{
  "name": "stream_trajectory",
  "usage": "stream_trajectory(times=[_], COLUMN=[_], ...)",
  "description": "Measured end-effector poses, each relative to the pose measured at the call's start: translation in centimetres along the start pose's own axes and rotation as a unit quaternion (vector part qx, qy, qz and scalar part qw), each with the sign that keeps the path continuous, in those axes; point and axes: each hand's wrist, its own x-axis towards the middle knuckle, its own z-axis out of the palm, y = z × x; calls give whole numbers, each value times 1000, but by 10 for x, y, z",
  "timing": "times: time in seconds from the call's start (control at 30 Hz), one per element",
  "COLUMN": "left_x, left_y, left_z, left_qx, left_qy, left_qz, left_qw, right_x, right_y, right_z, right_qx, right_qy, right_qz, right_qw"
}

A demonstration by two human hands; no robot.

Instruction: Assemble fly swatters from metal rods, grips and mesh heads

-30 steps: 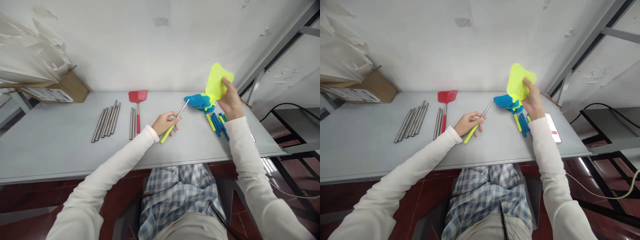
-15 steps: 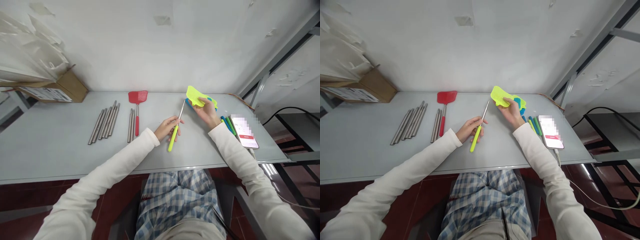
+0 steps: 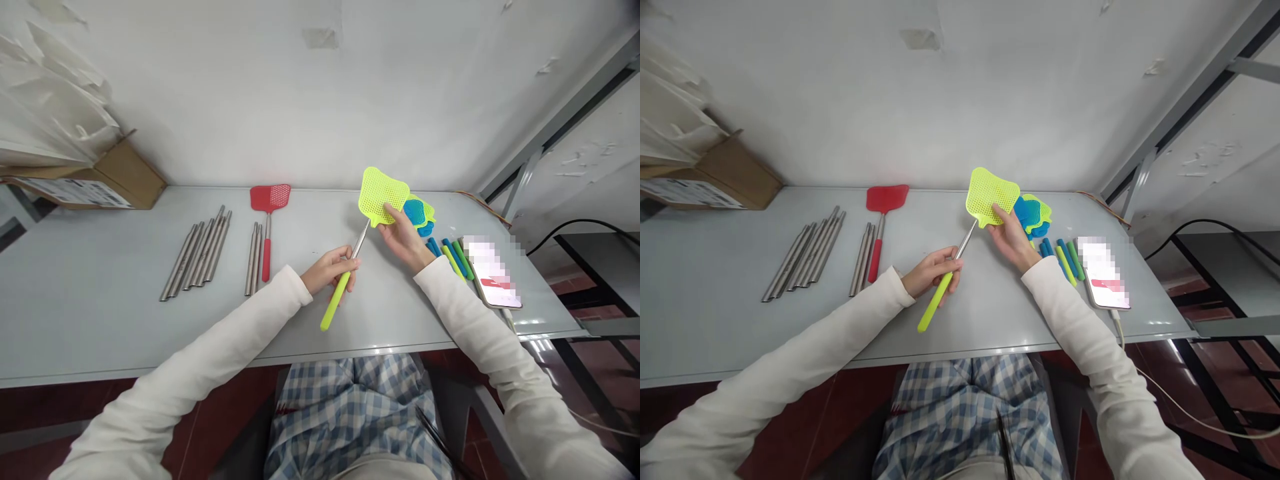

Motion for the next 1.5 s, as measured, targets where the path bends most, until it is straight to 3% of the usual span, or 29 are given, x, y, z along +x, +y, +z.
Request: stream_trajectory(times=[0.33, 0.97, 1.5], left_x=[0, 4, 5], left_y=[-3, -5, -4], left_z=[0, 0, 4], left_qx=[41, 33, 26], left_qy=[1, 2, 59], left_qz=[6, 6, 20], left_qw=[999, 999, 998], right_x=[8, 4, -10], right_y=[5, 10, 7], right_z=[-7, -2, 8], right_qx=[13, 42, -41], right_qy=[27, -7, 7], right_qz=[-12, -13, -14], right_qw=[999, 999, 999])
